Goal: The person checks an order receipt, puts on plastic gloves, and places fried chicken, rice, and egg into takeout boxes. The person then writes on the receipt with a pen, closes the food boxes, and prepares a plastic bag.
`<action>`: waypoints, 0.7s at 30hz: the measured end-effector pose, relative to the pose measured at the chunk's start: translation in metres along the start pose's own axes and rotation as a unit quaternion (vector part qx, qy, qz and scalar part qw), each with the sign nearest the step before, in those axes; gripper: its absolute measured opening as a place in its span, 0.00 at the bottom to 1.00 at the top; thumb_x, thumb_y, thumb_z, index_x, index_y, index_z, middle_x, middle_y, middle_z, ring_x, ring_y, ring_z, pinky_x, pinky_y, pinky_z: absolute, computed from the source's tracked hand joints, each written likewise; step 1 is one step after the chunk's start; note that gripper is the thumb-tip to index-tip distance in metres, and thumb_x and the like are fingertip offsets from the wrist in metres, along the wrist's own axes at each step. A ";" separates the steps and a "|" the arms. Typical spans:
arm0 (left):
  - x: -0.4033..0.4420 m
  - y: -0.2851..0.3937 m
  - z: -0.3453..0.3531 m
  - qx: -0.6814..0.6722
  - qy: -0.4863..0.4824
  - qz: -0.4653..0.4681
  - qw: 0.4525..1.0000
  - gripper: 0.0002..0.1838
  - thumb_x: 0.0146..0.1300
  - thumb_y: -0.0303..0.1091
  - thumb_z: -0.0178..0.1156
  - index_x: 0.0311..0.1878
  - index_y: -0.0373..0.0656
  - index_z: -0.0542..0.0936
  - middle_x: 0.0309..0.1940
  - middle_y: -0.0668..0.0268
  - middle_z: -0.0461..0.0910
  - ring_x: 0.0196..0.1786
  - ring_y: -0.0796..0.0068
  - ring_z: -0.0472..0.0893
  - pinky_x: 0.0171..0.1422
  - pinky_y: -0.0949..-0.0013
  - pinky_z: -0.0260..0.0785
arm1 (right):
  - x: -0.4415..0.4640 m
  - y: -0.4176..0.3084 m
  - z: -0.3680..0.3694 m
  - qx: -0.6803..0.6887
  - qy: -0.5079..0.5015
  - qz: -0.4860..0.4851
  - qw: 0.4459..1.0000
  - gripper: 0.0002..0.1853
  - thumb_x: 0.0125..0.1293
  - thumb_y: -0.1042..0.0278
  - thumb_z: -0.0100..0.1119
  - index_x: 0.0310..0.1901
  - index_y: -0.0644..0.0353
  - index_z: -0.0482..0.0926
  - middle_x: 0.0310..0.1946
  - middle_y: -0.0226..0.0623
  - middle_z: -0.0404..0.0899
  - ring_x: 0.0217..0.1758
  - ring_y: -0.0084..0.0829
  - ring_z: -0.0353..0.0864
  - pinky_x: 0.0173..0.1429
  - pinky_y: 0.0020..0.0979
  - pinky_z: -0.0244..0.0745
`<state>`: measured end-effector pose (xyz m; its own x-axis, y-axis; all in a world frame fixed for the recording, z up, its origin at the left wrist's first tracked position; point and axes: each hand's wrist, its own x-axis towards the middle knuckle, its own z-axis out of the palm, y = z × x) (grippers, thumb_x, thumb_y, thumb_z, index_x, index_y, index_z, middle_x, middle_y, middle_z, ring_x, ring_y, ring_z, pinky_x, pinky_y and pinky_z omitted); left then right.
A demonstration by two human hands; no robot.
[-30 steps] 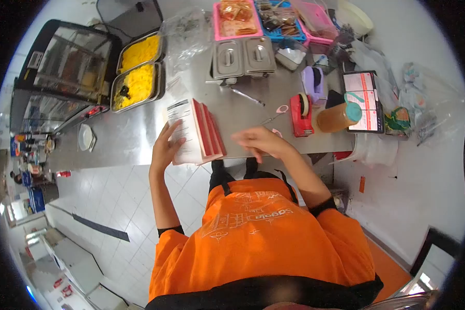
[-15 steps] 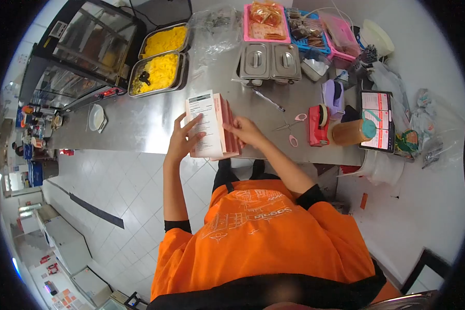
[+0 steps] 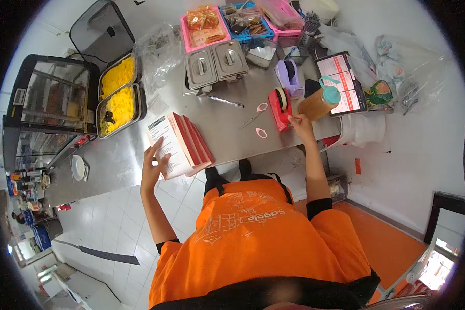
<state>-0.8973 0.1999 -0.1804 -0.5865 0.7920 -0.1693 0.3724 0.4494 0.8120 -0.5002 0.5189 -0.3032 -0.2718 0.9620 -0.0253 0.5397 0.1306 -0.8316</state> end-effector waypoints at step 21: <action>0.007 -0.030 -0.015 -0.080 -0.090 0.031 0.992 0.52 0.44 0.35 0.77 0.73 0.61 0.59 0.62 0.60 0.59 0.47 0.68 0.73 0.45 0.68 0.76 | -0.041 -0.173 0.058 0.160 -0.492 0.176 0.838 0.16 0.65 0.60 0.62 0.47 0.64 0.80 0.23 0.27 0.74 0.15 0.16 0.65 0.21 0.25 0.76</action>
<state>-0.9231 0.1858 -0.1976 -0.4236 0.8832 -0.2013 0.2765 0.3377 0.8997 -0.6289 0.4430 -0.1906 -0.7504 0.2442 -0.6142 0.5262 -0.3417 -0.7787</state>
